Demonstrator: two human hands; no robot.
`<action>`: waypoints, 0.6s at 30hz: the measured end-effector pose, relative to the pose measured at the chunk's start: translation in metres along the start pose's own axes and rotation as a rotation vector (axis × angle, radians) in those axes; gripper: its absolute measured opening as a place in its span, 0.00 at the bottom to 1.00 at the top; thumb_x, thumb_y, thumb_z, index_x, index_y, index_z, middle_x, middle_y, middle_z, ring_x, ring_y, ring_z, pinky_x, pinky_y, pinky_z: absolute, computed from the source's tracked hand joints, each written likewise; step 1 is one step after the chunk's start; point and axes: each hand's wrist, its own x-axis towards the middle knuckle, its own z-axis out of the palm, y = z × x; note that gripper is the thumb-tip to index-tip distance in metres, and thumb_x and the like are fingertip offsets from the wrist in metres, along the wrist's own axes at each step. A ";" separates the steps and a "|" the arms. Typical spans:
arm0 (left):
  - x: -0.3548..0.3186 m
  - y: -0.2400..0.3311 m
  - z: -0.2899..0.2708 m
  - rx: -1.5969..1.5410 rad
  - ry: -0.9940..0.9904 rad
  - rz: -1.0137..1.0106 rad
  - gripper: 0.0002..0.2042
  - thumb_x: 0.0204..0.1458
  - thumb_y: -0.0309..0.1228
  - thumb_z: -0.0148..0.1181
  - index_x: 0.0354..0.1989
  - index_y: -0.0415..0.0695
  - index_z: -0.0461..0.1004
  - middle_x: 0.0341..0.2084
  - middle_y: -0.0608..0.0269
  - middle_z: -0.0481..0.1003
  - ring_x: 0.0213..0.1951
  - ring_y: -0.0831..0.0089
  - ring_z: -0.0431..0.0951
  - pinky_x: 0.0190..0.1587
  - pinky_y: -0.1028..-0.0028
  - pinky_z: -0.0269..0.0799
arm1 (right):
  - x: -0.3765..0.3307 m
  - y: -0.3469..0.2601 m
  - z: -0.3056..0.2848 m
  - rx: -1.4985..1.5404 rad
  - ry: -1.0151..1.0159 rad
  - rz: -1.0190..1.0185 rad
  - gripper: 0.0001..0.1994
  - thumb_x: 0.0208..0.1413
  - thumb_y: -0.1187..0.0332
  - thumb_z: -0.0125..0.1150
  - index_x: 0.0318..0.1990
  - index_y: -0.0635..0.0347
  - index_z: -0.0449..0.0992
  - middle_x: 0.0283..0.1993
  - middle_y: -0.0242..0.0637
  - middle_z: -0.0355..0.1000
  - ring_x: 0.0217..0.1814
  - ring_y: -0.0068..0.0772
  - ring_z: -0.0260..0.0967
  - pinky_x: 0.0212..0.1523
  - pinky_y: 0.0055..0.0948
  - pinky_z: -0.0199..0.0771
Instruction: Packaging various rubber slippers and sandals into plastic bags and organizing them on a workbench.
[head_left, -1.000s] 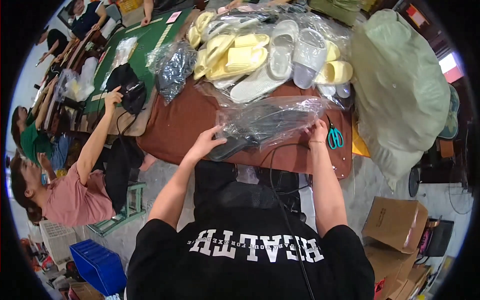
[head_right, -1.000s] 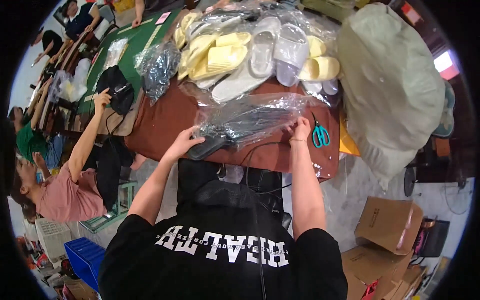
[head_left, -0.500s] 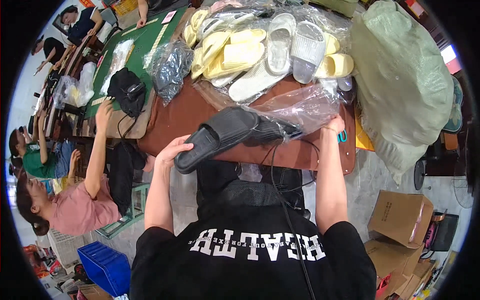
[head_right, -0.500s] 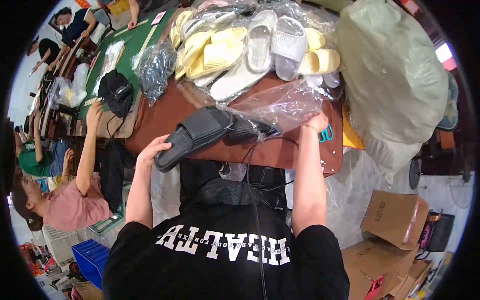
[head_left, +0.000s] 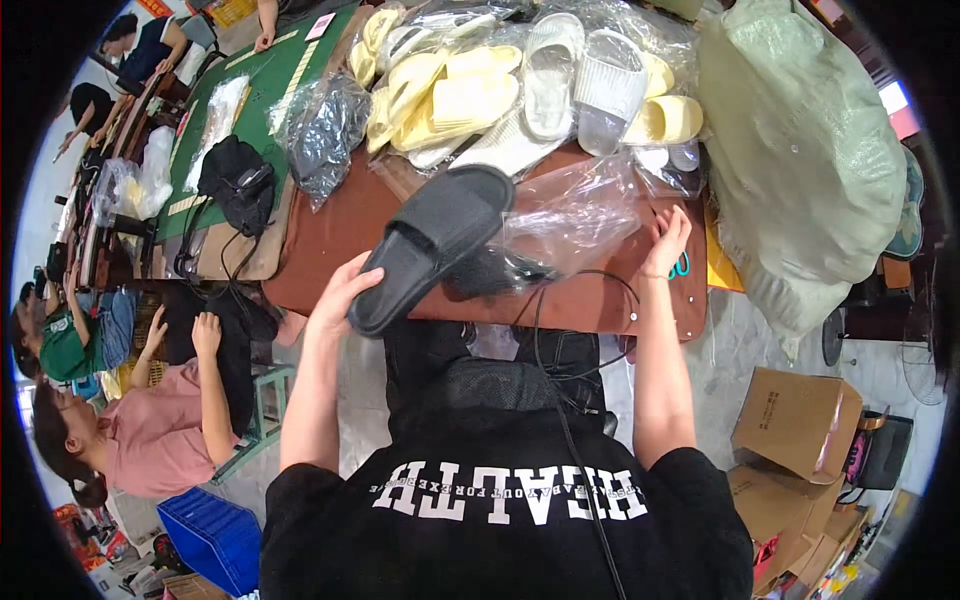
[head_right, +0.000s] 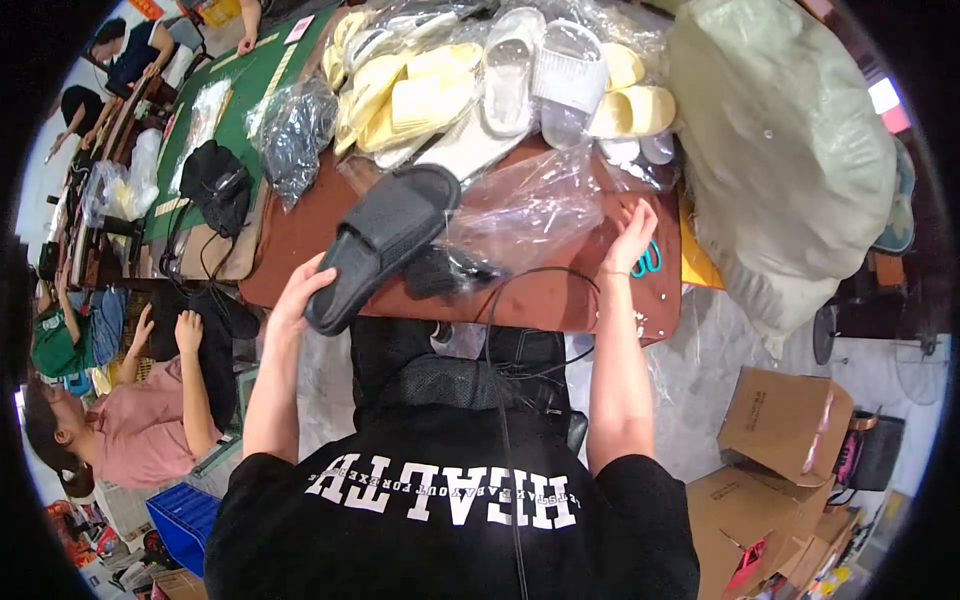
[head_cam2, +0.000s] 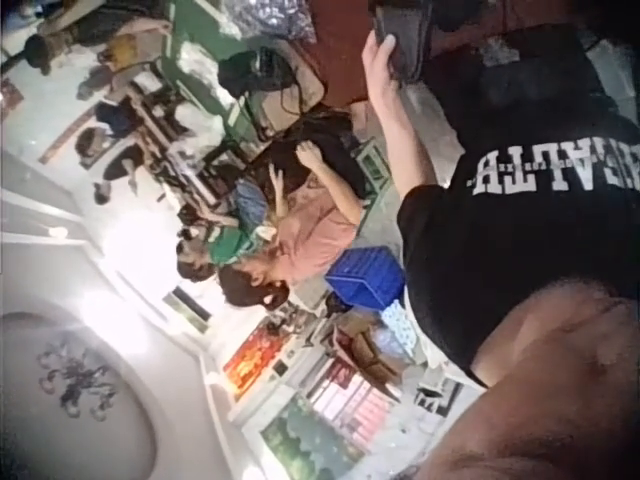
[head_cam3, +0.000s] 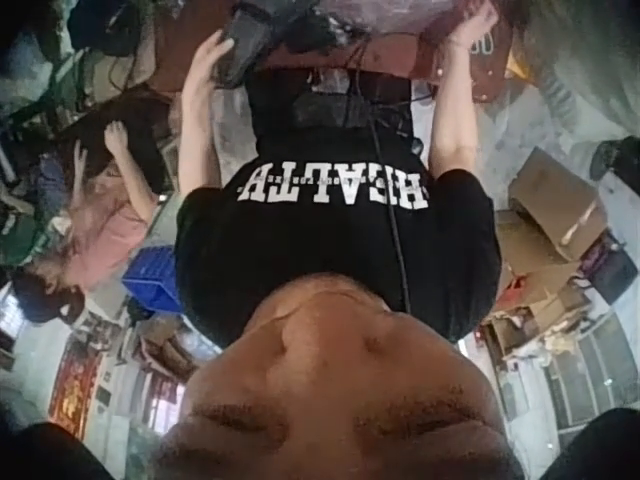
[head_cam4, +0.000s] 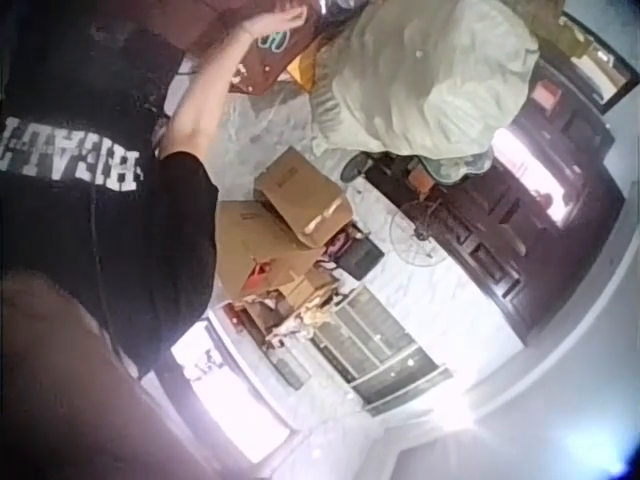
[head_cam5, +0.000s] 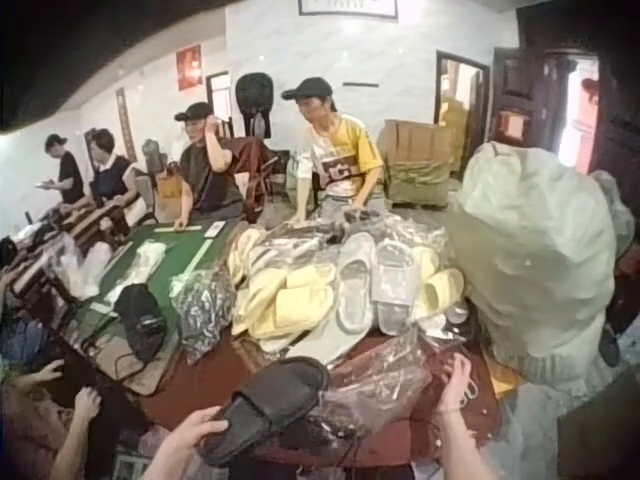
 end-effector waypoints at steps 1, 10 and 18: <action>0.007 -0.008 0.004 -0.029 0.003 0.000 0.22 0.51 0.32 0.60 0.52 0.35 0.67 0.41 0.63 0.75 0.40 0.77 0.76 0.43 0.77 0.71 | -0.008 0.001 -0.006 -0.066 -0.028 -0.071 0.12 0.61 0.64 0.47 0.48 0.57 0.68 0.42 0.33 0.67 0.45 0.25 0.64 0.46 0.26 0.65; 0.039 -0.054 0.030 0.135 0.032 0.146 0.24 0.53 0.36 0.57 0.55 0.34 0.63 0.53 0.60 0.66 0.51 0.72 0.69 0.52 0.73 0.65 | -0.127 -0.041 0.024 -0.590 -0.598 -0.629 0.14 0.55 0.69 0.53 0.49 0.61 0.70 0.52 0.45 0.64 0.56 0.46 0.59 0.58 0.38 0.57; 0.071 -0.044 0.038 1.263 -0.120 0.419 0.25 0.40 0.36 0.67 0.48 0.40 0.71 0.52 0.55 0.62 0.57 0.58 0.60 0.57 0.64 0.57 | -0.095 0.040 0.004 -0.737 -0.839 -0.590 0.11 0.54 0.69 0.52 0.43 0.62 0.73 0.52 0.42 0.67 0.54 0.47 0.63 0.55 0.38 0.62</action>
